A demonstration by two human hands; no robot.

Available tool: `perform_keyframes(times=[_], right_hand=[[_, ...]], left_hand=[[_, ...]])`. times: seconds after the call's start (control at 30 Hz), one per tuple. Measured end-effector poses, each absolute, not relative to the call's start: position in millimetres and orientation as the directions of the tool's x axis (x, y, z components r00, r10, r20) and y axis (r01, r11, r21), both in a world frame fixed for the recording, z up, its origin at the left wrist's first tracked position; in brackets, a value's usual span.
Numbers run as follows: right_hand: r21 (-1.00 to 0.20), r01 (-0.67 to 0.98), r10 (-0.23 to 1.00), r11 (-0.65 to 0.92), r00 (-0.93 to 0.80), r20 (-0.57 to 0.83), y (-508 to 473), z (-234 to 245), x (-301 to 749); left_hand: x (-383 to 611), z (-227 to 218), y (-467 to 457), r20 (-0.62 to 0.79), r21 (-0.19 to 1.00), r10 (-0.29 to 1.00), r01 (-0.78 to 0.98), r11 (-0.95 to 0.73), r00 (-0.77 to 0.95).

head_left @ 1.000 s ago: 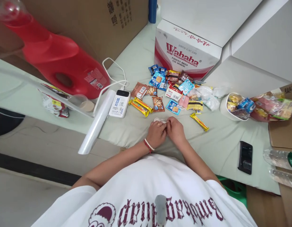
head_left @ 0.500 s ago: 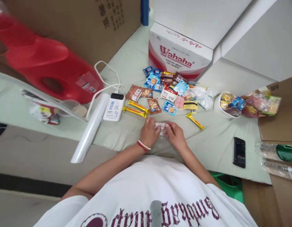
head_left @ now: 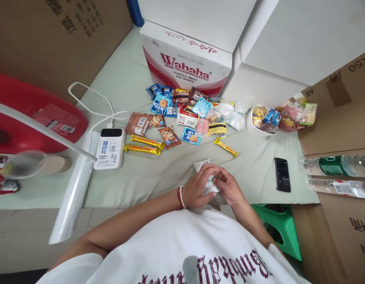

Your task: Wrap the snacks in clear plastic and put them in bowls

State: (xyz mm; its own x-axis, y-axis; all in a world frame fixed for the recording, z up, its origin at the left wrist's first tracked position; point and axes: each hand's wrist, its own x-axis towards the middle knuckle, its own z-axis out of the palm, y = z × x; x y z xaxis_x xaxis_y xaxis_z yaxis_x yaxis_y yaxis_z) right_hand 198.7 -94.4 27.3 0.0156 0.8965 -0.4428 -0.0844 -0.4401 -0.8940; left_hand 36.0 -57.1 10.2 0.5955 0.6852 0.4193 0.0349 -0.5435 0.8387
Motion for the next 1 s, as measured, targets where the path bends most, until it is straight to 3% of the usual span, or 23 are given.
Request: perform_keyframes(times=[0.1,0.17,0.23,0.3,0.37,0.43,0.53,0.63,0.8,1.0], right_hand=[[-0.914,-0.01,0.911,-0.406,0.078,-0.405,-84,27,213],[-0.946,0.083,0.928,-0.312,0.238,-0.285,-58,36,243],[-0.959,0.229,0.894,-0.168,0.445,-0.05,-16,52,289],[-0.883,0.467,0.787,-0.047,0.562,0.255,37,69,342],[-0.733,0.671,0.701,-0.109,0.575,0.422,91,80,387],[-0.536,0.792,0.735,-0.292,0.544,0.404,134,82,414],[-0.315,0.858,0.836,-0.406,0.488,0.252,165,71,421],[-0.227,0.868,0.848,-0.442,0.487,0.209,168,59,412],[-0.15,0.832,0.77,-0.533,0.551,0.321,158,53,407],[-0.081,0.894,0.836,-0.441,0.442,0.324,138,69,395]], left_hand=[[32,19,-50,0.421,0.857,0.709,0.007,-0.515,0.566],[25,23,-42,0.402,0.88,0.788,0.04,-0.473,0.467],[13,24,-34,0.368,0.9,0.859,0.095,-0.425,0.356],[-4,20,-29,0.334,0.91,0.903,0.158,-0.384,0.269],[-22,11,-28,0.296,0.911,0.93,0.227,-0.344,0.218],[-39,0,-33,0.252,0.903,0.949,0.306,-0.3,0.187],[-61,-16,-48,0.19,0.878,0.974,0.423,-0.225,0.123],[-74,-26,-62,0.161,0.846,0.986,0.509,-0.157,0.037],[-78,-31,-67,0.158,0.824,0.987,0.551,-0.131,-0.002],[-77,-30,-64,0.139,0.828,0.989,0.541,-0.146,0.055]])
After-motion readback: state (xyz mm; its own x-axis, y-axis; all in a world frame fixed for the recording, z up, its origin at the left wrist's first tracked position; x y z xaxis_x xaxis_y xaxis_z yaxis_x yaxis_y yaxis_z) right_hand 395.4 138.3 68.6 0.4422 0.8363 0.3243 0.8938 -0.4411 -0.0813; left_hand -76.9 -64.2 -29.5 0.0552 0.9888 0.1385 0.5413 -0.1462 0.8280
